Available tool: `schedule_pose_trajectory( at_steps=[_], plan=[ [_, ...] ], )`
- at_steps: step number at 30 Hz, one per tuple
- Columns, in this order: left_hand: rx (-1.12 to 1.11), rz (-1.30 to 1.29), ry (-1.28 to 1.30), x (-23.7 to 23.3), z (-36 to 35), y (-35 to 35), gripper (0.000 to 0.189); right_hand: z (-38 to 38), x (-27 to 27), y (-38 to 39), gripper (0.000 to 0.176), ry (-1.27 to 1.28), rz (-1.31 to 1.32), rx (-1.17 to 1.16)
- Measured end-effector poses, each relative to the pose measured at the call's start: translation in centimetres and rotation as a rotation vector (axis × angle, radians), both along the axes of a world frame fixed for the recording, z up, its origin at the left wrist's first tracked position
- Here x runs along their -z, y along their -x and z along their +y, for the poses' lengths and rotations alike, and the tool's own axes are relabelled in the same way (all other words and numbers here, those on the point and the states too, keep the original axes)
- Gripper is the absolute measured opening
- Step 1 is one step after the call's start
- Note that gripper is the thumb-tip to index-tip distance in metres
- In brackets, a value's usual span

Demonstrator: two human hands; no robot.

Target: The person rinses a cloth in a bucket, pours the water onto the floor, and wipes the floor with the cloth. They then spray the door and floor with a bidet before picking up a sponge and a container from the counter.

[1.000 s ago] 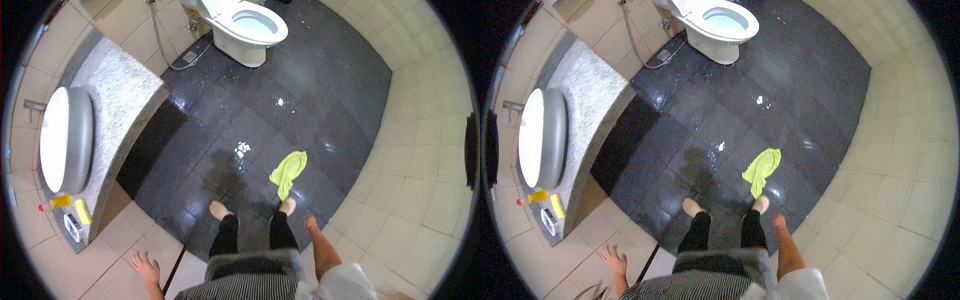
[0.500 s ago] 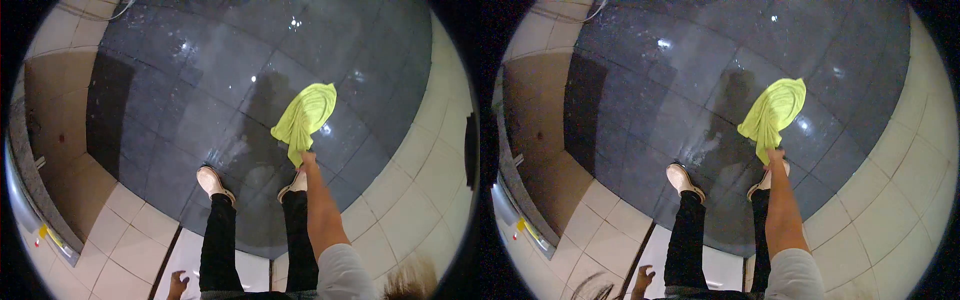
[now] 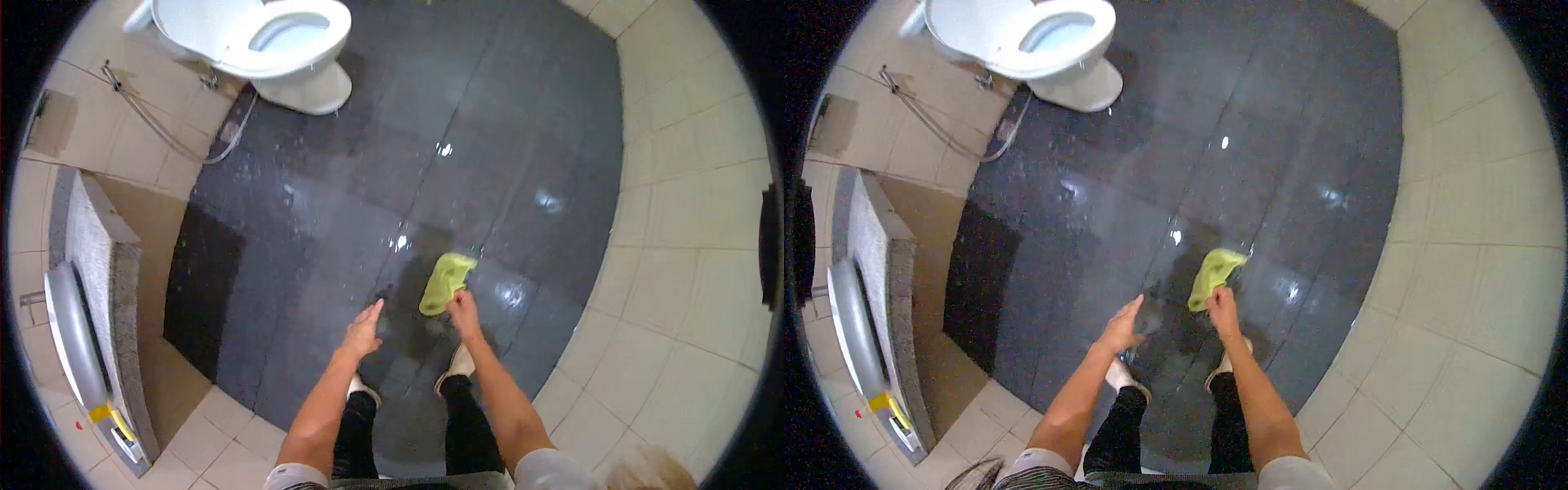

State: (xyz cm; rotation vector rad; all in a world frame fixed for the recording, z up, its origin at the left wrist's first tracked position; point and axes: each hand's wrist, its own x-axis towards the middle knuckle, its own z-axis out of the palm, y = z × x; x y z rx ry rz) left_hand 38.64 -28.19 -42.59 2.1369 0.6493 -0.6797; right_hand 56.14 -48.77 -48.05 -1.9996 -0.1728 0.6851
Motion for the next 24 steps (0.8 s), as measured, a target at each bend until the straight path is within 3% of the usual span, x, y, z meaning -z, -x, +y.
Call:
schedule_pose_trajectory(
  at_steps=[5,9,11,12,13,14,15,16,18,19,21,23,24],
  plan=[
    [0.095,-0.025,-0.06,-10.1,0.0,-12.3,0.116,2.6,-15.3,-2.4,0.018,-0.18,-0.165,-0.193],
    [0.158,-0.11,-0.146,-17.2,-0.2,-16.0,0.122,2.9,-29.0,-4.2,0.013,-0.369,-0.048,-0.317],
    [0.081,-0.192,-0.158,-21.5,-0.3,-16.8,0.117,2.0,-36.8,-5.4,0.012,-0.517,0.007,-0.373],
    [0.11,-0.18,-0.14,-23.3,0.1,-17.2,0.106,0.9,-39.3,-6.3,0.011,-0.607,0.076,-0.325],
    [0.061,-0.31,-0.026,-22.8,0.4,-17.4,0.096,-0.2,-44.3,-6.9,0.011,-0.582,0.133,-0.249],
    [0.034,-0.325,0.153,-25.4,0.6,-18.0,0.084,-2.0,-43.9,-8.7,0.013,-0.522,0.053,-0.258],
    [0.055,-0.5,0.142,-26.3,0.7,-18.5,0.076,-2.7,-49.1,-9.4,0.013,-0.414,-0.001,-0.19],
    [-0.008,-0.517,0.141,-31.0,-0.1,-18.9,0.075,-4.7,-48.2,-10.7,0.019,-0.651,0.102,-0.125],
    [-0.094,-0.672,0.231,-33.8,-1.0,-20.1,0.073,-7.7,-47.9,-13.2,0.017,-0.842,0.337,0.047],
    [-0.135,-0.714,0.208,-37.7,-2.2,-20.5,0.073,-9.3,-46.7,-14.6,0.017,-0.839,0.507,0.122],
    [-0.156,-0.856,0.249,-39.9,-3.7,-22.4,0.074,-11.1,-42.3,-17.4,0.022,-0.621,0.694,0.074],
    [-0.101,-0.954,0.142,-41.3,-6.1,-24.1,0.07,-9.8,-40.5,-18.1,0.055,-0.453,0.951,0.217],
    [-0.056,-0.936,0.165,-41.7,-7.3,-24.8,0.07,-8.4,-39.3,-18.1,0.075,-0.5,1.072,0.224]
  ],
)
